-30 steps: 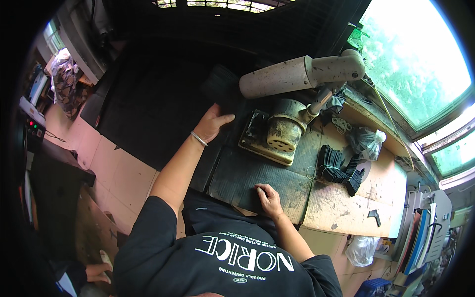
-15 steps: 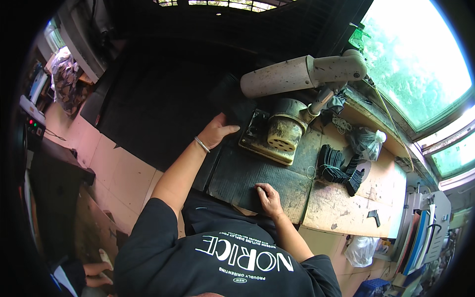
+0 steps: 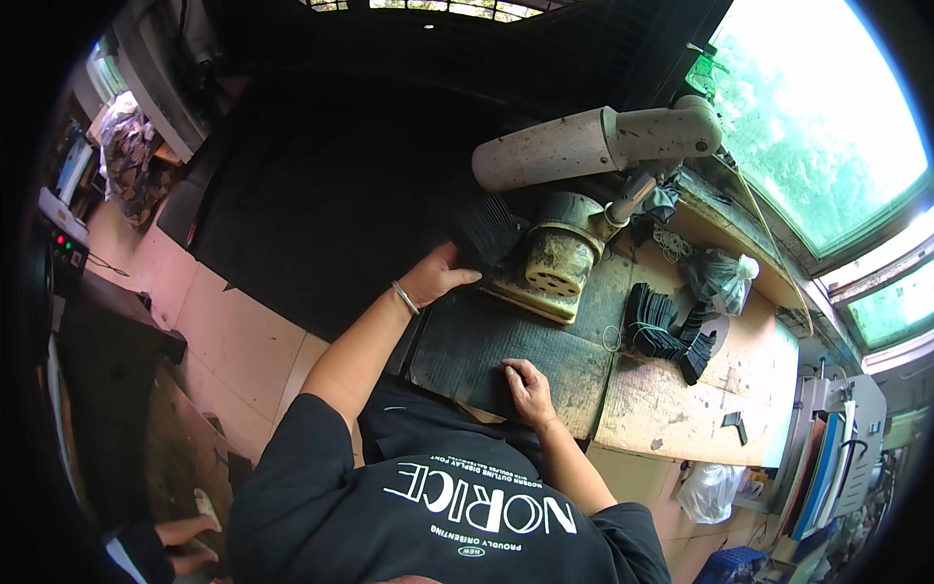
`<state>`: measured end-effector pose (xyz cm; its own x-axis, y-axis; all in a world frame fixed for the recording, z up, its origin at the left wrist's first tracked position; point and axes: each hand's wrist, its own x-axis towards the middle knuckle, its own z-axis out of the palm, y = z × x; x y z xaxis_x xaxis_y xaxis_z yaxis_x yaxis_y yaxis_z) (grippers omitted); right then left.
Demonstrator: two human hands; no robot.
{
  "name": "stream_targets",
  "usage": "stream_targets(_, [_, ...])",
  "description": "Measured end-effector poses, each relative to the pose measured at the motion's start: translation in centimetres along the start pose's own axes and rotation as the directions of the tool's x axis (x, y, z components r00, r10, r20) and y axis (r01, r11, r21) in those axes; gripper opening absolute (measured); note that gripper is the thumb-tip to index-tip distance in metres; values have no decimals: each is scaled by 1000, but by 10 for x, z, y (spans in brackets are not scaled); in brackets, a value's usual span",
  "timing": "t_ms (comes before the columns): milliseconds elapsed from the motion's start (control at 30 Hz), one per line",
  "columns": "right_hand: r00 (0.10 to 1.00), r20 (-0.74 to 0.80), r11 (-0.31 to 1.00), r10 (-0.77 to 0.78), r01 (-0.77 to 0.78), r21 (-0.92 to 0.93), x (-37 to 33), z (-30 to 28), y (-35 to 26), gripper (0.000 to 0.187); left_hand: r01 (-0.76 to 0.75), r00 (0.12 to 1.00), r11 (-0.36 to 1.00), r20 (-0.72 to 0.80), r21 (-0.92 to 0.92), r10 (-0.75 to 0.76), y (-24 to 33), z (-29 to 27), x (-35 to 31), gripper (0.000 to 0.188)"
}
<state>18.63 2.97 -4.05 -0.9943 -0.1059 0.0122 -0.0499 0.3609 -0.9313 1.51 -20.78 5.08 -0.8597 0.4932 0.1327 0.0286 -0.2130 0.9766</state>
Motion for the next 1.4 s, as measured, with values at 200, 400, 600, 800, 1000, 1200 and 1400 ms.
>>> stream_targets(200, [1000, -2, 1000, -1, 1, -16, 1, 0, -5, 17, 15, 1000, 994, -11, -109, -17, -3, -2, 2, 51])
stream_targets(400, [1000, -1, 1000, 8, -8, -7, 2, -1, -2, 17, -91, 992, 970, -102, -224, 70, 7, -13, 14, 49])
stream_targets(600, [1000, -5, 1000, -11, 11, 2, 1, 1, 2, 16, -152, 979, 941, -175, -303, 102, 18, -25, 20, 48])
stream_targets(800, [1000, 0, 1000, -1, 1, 8, 0, 1, 0, 17, -166, 975, 942, -192, -292, 112, 20, -26, 19, 48])
stream_targets(1000, [1000, 2, 1000, -13, 13, 1, 1, 0, 3, 18, -140, 981, 960, -166, -243, 101, 14, -19, 16, 49])
stream_targets(1200, [1000, -1, 1000, -4, 4, 9, 1, 1, 0, 17, -113, 989, 969, -115, -218, 89, 5, -16, 12, 49])
stream_targets(1400, [1000, 0, 1000, -2, 2, 4, 1, 0, -2, 16, -17, 998, 987, -55, -157, 9, 3, -11, 6, 49])
